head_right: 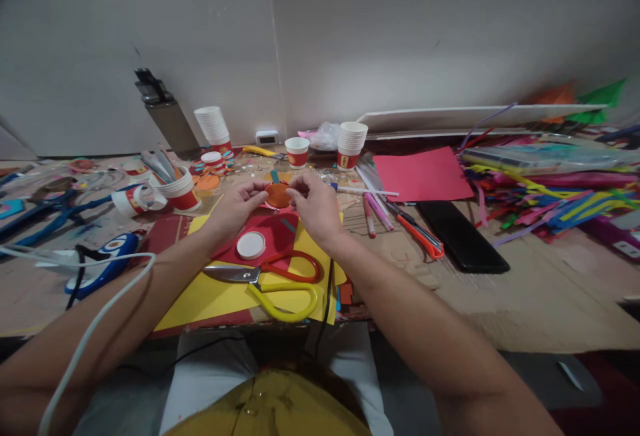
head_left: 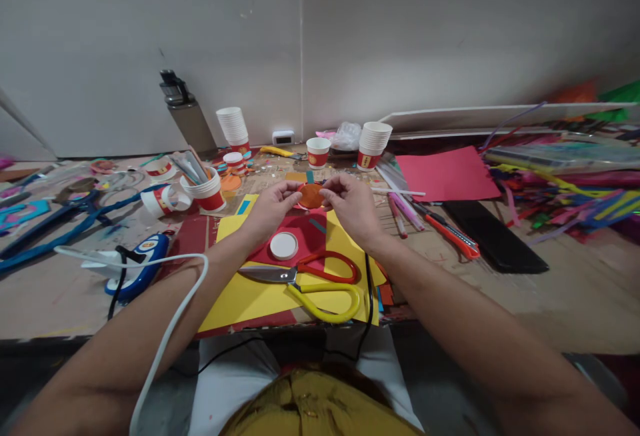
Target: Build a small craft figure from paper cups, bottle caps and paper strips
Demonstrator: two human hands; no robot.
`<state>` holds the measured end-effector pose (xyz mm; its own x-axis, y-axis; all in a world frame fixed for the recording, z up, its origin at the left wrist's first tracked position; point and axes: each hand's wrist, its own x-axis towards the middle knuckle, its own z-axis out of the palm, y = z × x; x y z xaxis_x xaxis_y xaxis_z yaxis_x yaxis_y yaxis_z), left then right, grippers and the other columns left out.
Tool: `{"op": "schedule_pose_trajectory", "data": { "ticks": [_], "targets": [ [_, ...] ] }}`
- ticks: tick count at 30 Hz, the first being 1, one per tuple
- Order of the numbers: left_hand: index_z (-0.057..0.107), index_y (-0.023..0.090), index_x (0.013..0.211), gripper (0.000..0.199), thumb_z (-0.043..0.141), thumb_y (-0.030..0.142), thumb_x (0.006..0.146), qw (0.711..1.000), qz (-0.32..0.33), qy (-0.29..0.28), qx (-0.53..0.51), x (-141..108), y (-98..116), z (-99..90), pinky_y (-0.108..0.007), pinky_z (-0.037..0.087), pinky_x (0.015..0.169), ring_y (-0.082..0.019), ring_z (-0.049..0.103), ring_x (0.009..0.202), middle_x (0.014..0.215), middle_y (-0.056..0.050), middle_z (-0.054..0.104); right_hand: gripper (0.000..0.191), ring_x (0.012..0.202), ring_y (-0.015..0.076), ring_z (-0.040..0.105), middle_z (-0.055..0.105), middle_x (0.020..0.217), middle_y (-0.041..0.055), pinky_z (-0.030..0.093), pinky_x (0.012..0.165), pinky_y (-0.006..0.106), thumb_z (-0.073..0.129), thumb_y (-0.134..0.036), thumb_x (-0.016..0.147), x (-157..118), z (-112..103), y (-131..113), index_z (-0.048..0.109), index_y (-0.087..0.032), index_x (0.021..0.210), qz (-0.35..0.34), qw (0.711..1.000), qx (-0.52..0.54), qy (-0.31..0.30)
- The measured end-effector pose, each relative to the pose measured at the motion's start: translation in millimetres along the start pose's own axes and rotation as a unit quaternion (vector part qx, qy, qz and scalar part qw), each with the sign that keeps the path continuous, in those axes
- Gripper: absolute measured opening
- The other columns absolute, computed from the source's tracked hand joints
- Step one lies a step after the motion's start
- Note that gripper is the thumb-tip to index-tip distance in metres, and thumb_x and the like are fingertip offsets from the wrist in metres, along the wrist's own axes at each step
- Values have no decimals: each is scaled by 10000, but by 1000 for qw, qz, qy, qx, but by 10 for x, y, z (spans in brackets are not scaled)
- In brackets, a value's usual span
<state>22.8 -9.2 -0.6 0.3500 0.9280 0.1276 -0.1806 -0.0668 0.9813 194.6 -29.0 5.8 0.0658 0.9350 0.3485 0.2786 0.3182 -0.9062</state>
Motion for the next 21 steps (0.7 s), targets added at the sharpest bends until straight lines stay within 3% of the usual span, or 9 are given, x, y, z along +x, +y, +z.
{"op": "schedule_pose_trajectory", "data": {
  "ticks": [7,12,21],
  "targets": [
    [619,148,1012,285,667,306,779,998,34,4,53,-19,7,52,-305,564,770,-149,668,818,952,-52,701,112,709,150,541,574,778,13,471,636,285,627,-234,791,5,-28,0,522,-209,761,-53,991,-116,27],
    [613,146,1000,265,651,287,779,997,32,6,66,-16,15,57,-292,562,760,-152,666,829,944,-55,697,149,711,133,527,567,823,7,442,671,280,631,-222,788,-1,-11,-37,508,-195,869,-69,989,-126,46],
    [604,129,925,245,683,217,710,997,-4,44,56,-53,48,85,-279,578,614,-138,652,716,878,-51,689,116,729,127,567,621,813,4,445,681,267,614,-251,783,3,38,-15,565,-179,861,-23,997,-49,-49]
  ]
}}
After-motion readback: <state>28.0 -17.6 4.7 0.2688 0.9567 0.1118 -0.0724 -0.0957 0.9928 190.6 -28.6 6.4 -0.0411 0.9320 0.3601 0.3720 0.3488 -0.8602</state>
